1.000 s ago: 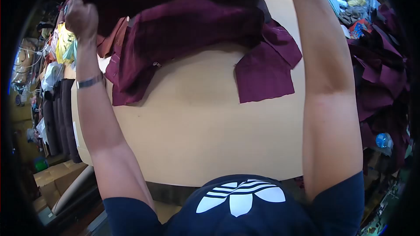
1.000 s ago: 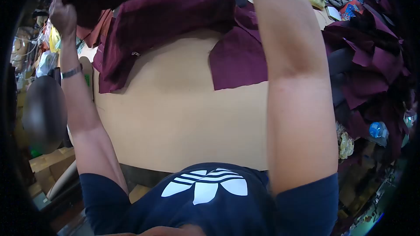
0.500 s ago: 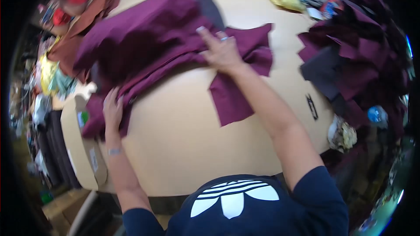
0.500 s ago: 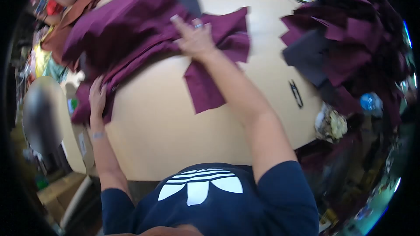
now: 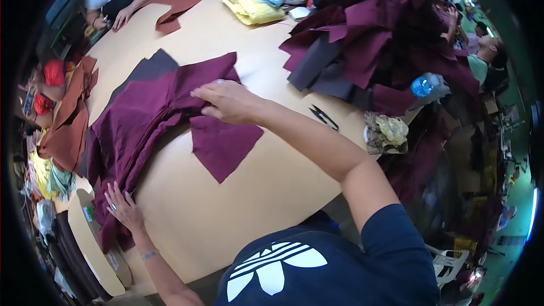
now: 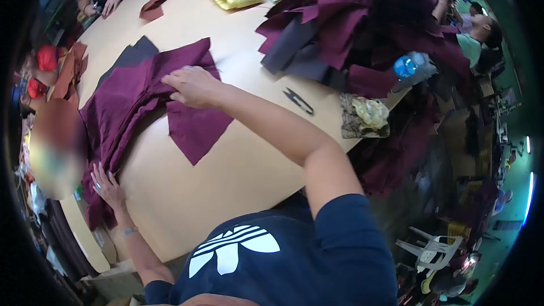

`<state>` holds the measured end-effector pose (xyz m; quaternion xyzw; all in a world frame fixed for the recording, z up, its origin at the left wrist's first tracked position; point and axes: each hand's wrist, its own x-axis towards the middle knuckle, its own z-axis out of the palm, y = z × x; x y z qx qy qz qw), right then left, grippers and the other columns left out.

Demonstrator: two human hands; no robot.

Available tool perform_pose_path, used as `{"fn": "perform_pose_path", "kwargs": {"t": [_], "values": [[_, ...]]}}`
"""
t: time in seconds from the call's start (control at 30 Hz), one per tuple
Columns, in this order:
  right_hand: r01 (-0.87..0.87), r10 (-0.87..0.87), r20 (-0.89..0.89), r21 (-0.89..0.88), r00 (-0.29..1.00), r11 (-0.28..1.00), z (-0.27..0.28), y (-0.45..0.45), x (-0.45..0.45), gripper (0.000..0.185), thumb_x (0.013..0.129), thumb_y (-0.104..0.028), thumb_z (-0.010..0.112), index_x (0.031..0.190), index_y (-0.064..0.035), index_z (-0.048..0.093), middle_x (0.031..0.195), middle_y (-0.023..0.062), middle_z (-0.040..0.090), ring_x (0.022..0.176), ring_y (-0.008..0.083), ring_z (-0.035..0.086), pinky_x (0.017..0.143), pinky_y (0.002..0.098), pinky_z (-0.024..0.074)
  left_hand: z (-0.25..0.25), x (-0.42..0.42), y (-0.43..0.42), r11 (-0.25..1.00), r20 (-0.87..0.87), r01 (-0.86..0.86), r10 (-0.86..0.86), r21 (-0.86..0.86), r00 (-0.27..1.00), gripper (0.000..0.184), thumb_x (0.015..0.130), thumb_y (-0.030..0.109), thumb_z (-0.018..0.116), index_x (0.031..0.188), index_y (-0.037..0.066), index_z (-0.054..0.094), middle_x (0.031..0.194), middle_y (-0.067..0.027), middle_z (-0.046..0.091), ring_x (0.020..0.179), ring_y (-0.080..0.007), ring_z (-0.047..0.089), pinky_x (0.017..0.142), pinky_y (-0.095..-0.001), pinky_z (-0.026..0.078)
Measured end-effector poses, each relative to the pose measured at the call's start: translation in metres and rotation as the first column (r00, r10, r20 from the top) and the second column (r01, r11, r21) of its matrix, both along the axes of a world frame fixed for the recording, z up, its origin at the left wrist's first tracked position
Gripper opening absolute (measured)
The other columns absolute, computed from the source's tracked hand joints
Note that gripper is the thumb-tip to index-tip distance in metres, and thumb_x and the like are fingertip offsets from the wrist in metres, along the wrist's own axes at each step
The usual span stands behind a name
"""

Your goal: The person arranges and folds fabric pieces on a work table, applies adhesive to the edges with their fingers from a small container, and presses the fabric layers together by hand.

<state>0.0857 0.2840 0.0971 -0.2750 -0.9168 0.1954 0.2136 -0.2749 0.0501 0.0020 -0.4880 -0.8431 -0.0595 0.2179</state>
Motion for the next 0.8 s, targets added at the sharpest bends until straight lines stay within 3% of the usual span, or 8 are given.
{"fn": "perform_pose_path", "kwargs": {"t": [0.1,0.23,0.33,0.5,0.53,0.6,0.7,0.8], "values": [[0.017,-0.007,0.172,-0.054,0.985,0.998,0.034,-0.024,0.076,0.035,0.083,-0.019,0.059,0.115,-0.0069,0.052,0.109,0.0128,0.059,0.101,0.0311,0.056,0.086,0.0404,0.0443,-0.008,0.078,-0.007,0.982,0.132,0.19,-0.191,0.022,0.973,0.044,0.092,0.02,0.044,0.136,0.018,0.038,0.144,-0.0036,0.031,0.134,-0.0275,0.025,0.106,-0.0545,0.018],[0.196,-0.203,0.032,0.155,0.979,0.968,0.047,-0.011,0.172,0.022,0.079,-0.01,0.059,0.101,-0.0054,0.06,0.098,0.0115,0.063,0.093,0.0278,0.06,0.08,0.0367,0.0477,-0.032,0.195,-0.014,0.912,0.506,0.402,-0.383,0.076,0.773,0.048,0.089,0.021,0.047,0.135,0.016,0.039,0.145,-0.0082,0.029,0.135,-0.0322,0.02,0.108,-0.0543,0.012],[0.325,-0.267,-0.213,0.322,0.94,0.889,0.085,0.016,0.239,0.031,0.077,-0.005,0.059,0.109,-0.0056,0.059,0.108,0.0139,0.061,0.101,0.0291,0.058,0.089,0.0358,0.0452,-0.017,0.273,-0.008,0.911,0.449,0.373,-0.263,-0.177,0.854,0.046,0.089,0.02,0.047,0.134,0.015,0.04,0.145,-0.0075,0.028,0.134,-0.0339,0.021,0.107,-0.0552,0.012],[0.613,-0.508,-0.385,0.667,0.77,0.423,0.152,0.09,0.337,0.054,0.074,-0.012,0.065,0.124,-0.008,0.049,0.124,0.012,0.053,0.115,0.0288,0.048,0.1,0.0367,0.0343,-0.012,0.302,0.004,0.949,0.446,0.282,-0.192,-0.144,0.874,0.042,0.088,0.021,0.049,0.129,0.014,0.044,0.143,-0.0074,0.03,0.132,-0.0329,0.025,0.107,-0.055,0.014],[0.544,-0.455,-0.443,0.832,0.772,0.112,0.166,0.103,0.347,0.052,0.078,-0.016,0.064,0.126,-0.0079,0.047,0.117,0.0128,0.057,0.108,0.0318,0.053,0.096,0.0377,0.0385,-0.012,0.303,0.005,0.952,0.448,0.276,-0.19,-0.133,0.874,0.042,0.088,0.021,0.049,0.129,0.014,0.045,0.143,-0.0073,0.03,0.132,-0.0326,0.025,0.107,-0.0546,0.014],[0.755,-0.897,-0.215,0.632,0.387,0.174,0.18,0.129,0.371,0.106,0.067,-0.03,0.075,0.144,-0.0151,0.004,0.146,0.0236,0.016,0.132,0.0401,0.022,0.108,0.0417,0.0245,-0.01,0.308,0.003,0.96,0.42,0.256,-0.188,-0.111,0.888,0.04,0.088,0.02,0.049,0.127,0.013,0.046,0.141,-0.0074,0.034,0.132,-0.0312,0.027,0.108,-0.0513,0.016],[0.804,-0.935,-0.083,0.54,0.346,0.25,0.195,0.165,0.409,0.079,0.075,-0.005,0.051,0.143,-0.0107,0.011,0.095,0.0285,0.061,0.084,0.0403,0.062,0.074,0.046,0.0506,-0.016,0.31,0.0,0.973,0.428,0.219,-0.168,-0.071,0.888,0.041,0.088,0.02,0.049,0.128,0.013,0.045,0.14,-0.0074,0.036,0.131,-0.0299,0.03,0.108,-0.0487,0.017],[0.757,-0.886,-0.209,0.619,0.415,0.208,0.205,0.188,0.431,0.073,0.073,0.001,0.045,0.141,-0.0083,0.019,0.079,0.0305,0.06,0.075,0.0428,0.062,0.068,0.0479,0.0501,-0.017,0.313,-0.002,0.982,0.411,0.188,-0.162,-0.023,0.897,0.039,0.088,0.019,0.05,0.127,0.012,0.047,0.138,-0.0075,0.04,0.129,-0.0288,0.033,0.108,-0.047,0.02]]}}
